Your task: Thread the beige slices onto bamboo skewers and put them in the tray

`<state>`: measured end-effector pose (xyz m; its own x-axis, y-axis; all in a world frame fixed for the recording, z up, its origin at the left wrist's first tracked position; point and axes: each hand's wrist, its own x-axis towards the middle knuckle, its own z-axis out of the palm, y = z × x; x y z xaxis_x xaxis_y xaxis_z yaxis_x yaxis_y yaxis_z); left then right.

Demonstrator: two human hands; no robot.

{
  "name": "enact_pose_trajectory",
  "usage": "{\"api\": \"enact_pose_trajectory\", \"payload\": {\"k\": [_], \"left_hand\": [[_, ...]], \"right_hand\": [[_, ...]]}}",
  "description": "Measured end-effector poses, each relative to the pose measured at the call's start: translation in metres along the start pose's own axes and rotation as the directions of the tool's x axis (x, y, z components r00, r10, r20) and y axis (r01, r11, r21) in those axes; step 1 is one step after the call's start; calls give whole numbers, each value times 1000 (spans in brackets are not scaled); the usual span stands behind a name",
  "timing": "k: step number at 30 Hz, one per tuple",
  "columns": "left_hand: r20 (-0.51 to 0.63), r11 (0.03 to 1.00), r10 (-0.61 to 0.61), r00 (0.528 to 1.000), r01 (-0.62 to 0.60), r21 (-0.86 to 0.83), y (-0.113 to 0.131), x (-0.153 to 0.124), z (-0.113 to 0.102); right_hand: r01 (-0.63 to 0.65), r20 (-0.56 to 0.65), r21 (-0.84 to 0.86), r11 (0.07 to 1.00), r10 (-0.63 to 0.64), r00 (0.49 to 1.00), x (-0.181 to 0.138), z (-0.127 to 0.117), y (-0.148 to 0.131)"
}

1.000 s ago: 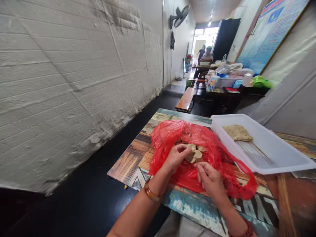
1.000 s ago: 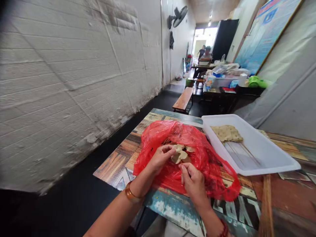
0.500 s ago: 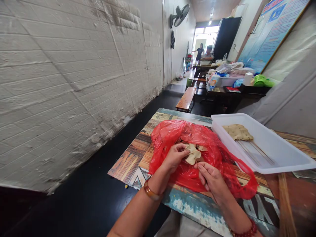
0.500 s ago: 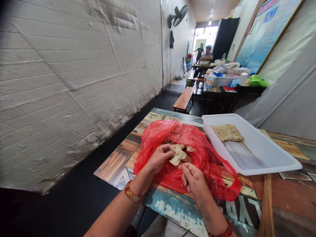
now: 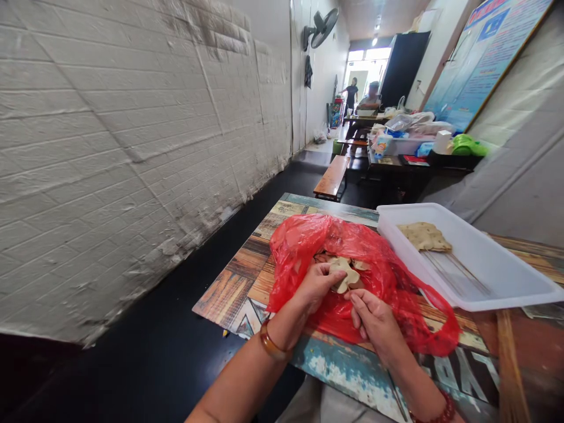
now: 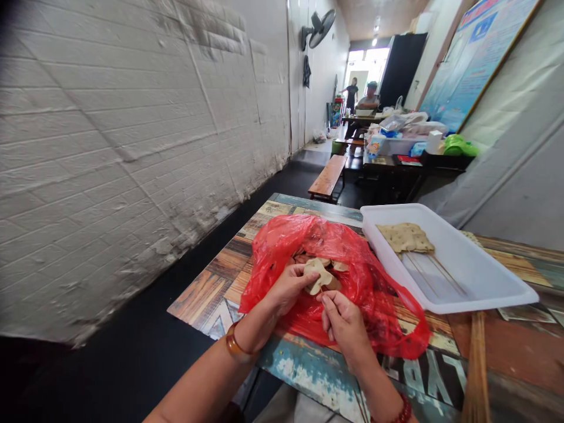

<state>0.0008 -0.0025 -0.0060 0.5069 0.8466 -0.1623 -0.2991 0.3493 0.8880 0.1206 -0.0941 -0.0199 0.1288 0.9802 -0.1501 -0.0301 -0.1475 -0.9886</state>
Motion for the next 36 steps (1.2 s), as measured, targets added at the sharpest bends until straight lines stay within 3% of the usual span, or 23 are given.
{"api": "enact_pose_trajectory", "payload": {"k": [6, 10, 16, 25, 36], "left_hand": [[-139, 997, 58, 989, -64, -39, 0, 3, -2], [-104, 990, 44, 994, -58, -130, 3, 2, 0], [-44, 987, 107, 993, -111, -117, 10, -1, 1], [-64, 987, 93, 994, -101, -125, 3, 2, 0], [-59, 986, 59, 997, -67, -149, 1, 2, 4]], "right_hand": [[102, 2, -219, 970, -104, 995, -1, 1, 3], [179, -31, -356, 917, -203, 979, -2, 1, 3], [174, -14, -372, 912, -193, 981, -3, 3, 1], [232, -2, -427, 874, -258, 966, -2, 2, 6], [206, -36, -428, 880, -244, 969, 2, 3, 7]]}}
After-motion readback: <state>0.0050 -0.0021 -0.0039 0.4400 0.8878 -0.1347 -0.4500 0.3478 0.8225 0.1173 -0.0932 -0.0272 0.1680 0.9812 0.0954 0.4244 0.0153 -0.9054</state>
